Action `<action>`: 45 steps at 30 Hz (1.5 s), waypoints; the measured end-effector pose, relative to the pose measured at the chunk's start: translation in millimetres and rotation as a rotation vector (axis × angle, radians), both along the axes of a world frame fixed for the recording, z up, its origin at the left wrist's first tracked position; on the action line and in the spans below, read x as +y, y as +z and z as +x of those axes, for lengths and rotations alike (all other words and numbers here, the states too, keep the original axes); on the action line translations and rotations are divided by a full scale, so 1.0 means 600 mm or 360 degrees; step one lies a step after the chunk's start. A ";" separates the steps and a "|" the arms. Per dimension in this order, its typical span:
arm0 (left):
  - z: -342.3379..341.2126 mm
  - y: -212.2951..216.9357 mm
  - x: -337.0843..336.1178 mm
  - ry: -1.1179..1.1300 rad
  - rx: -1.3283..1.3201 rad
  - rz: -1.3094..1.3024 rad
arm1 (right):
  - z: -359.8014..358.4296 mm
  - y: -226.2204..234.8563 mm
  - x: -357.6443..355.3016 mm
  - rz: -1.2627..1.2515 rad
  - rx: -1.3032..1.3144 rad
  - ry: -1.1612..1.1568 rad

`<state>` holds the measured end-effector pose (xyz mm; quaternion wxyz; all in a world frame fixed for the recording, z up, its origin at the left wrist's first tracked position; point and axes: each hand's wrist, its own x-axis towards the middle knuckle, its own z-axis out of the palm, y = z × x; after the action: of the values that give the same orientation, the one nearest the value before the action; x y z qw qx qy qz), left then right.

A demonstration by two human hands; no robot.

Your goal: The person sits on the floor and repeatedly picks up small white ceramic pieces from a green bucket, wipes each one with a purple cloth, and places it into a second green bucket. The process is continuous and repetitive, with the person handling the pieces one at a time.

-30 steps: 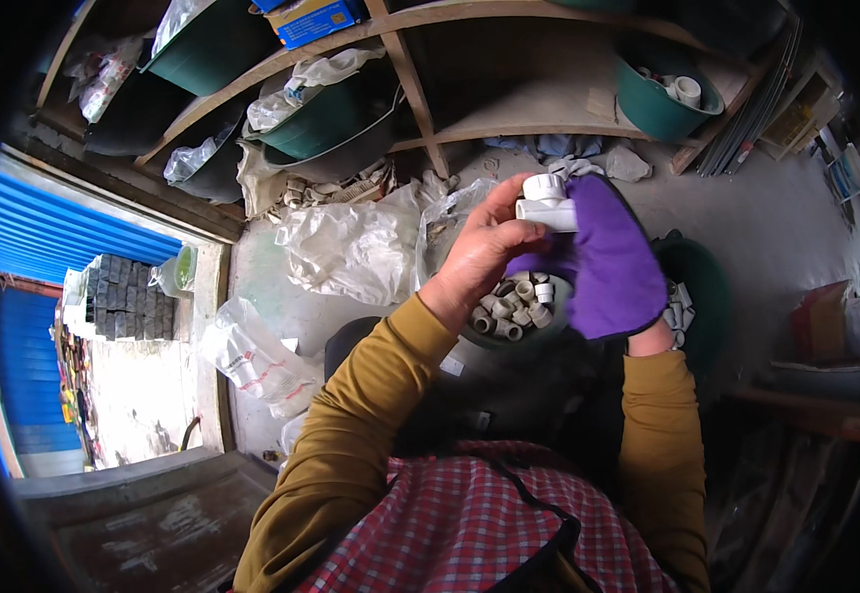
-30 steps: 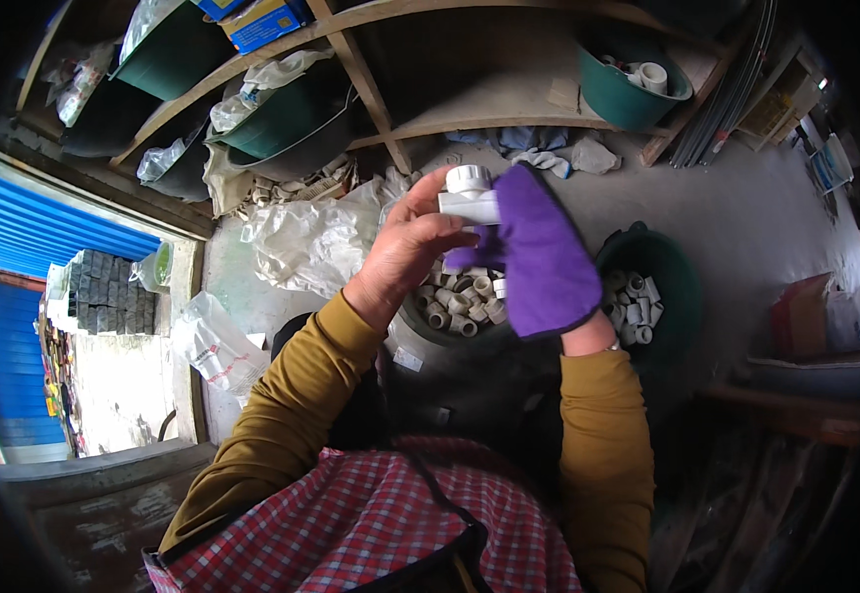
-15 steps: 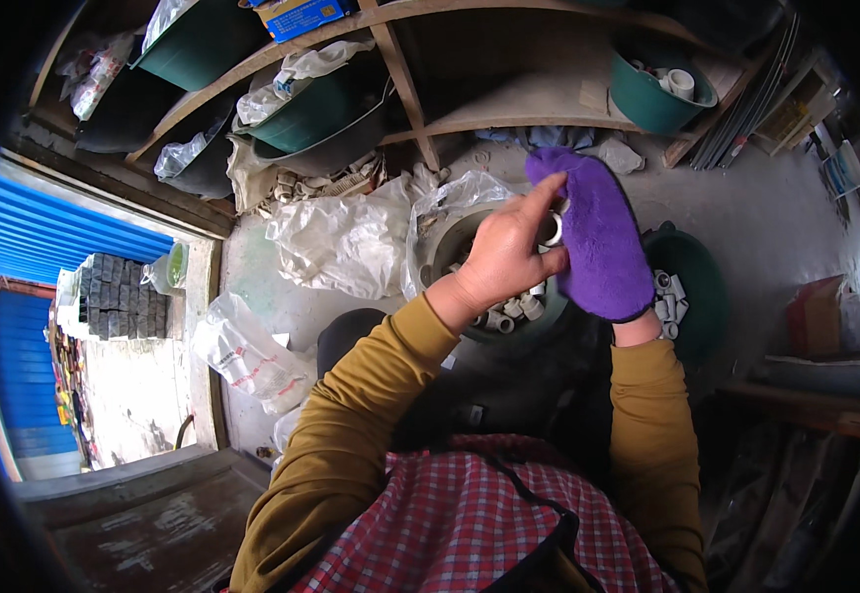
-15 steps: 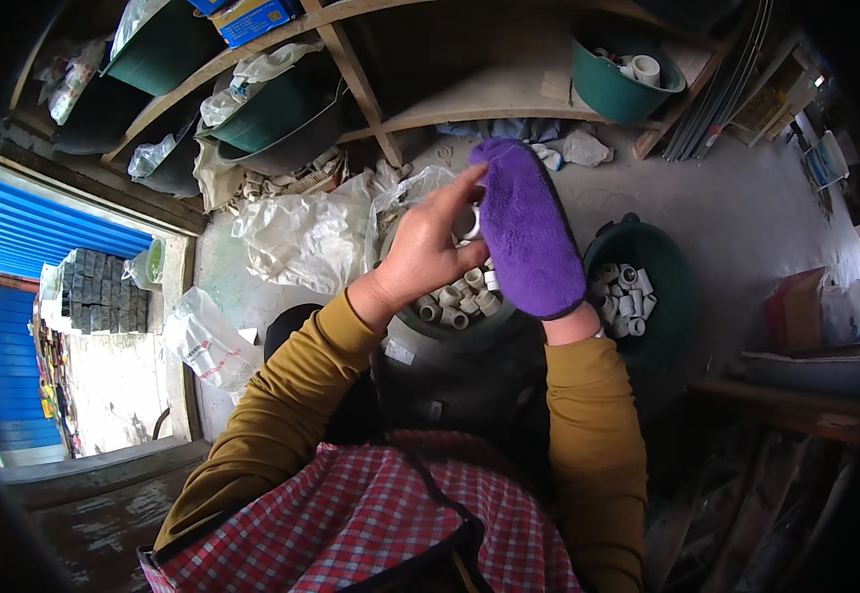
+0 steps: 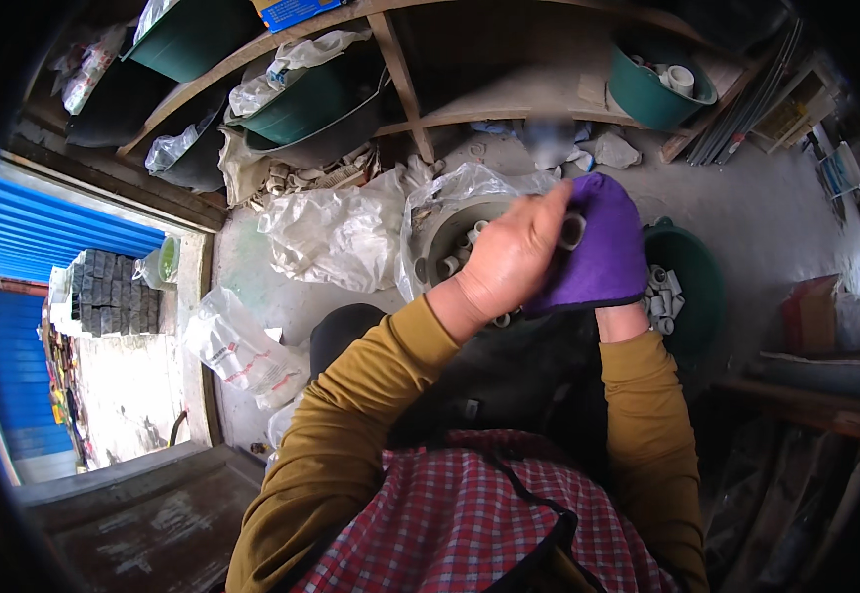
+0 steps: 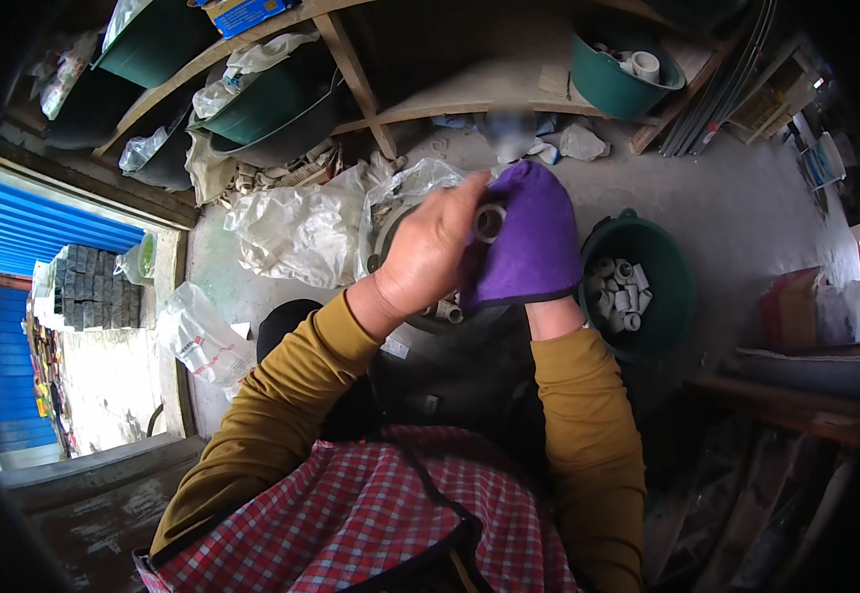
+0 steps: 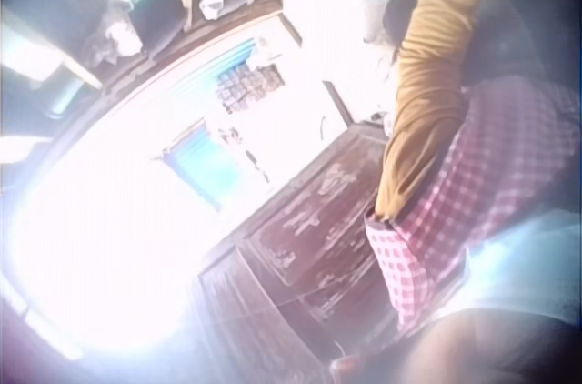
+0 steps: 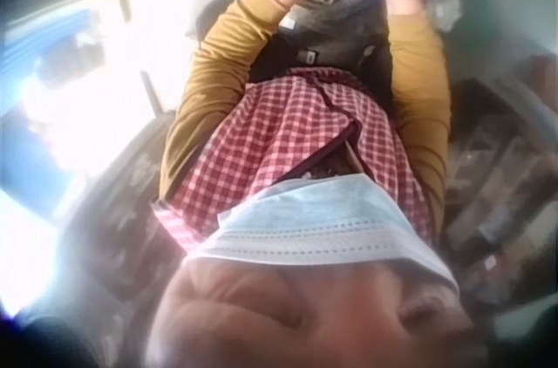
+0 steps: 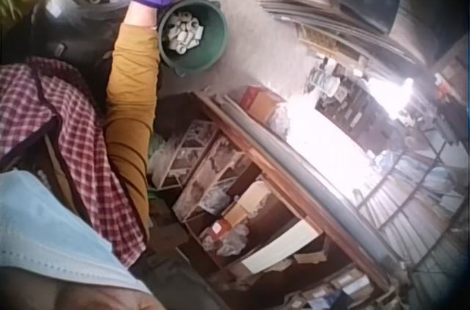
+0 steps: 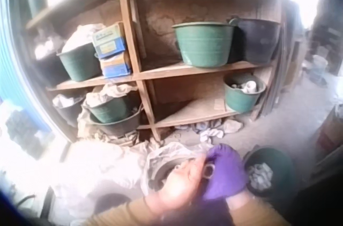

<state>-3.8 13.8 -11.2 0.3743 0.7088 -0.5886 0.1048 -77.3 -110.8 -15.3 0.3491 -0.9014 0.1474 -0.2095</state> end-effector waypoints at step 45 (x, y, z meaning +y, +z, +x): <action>0.004 0.031 0.008 -0.0145 0.0397 -0.0001 | -0.013 0.052 0.021 -0.0795 -0.0090 0.0174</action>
<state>-1.4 18.7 7.2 0.4491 0.6888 -0.5691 -0.0010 -85.2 -97.9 15.6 0.1304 -0.9600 0.0324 -0.2455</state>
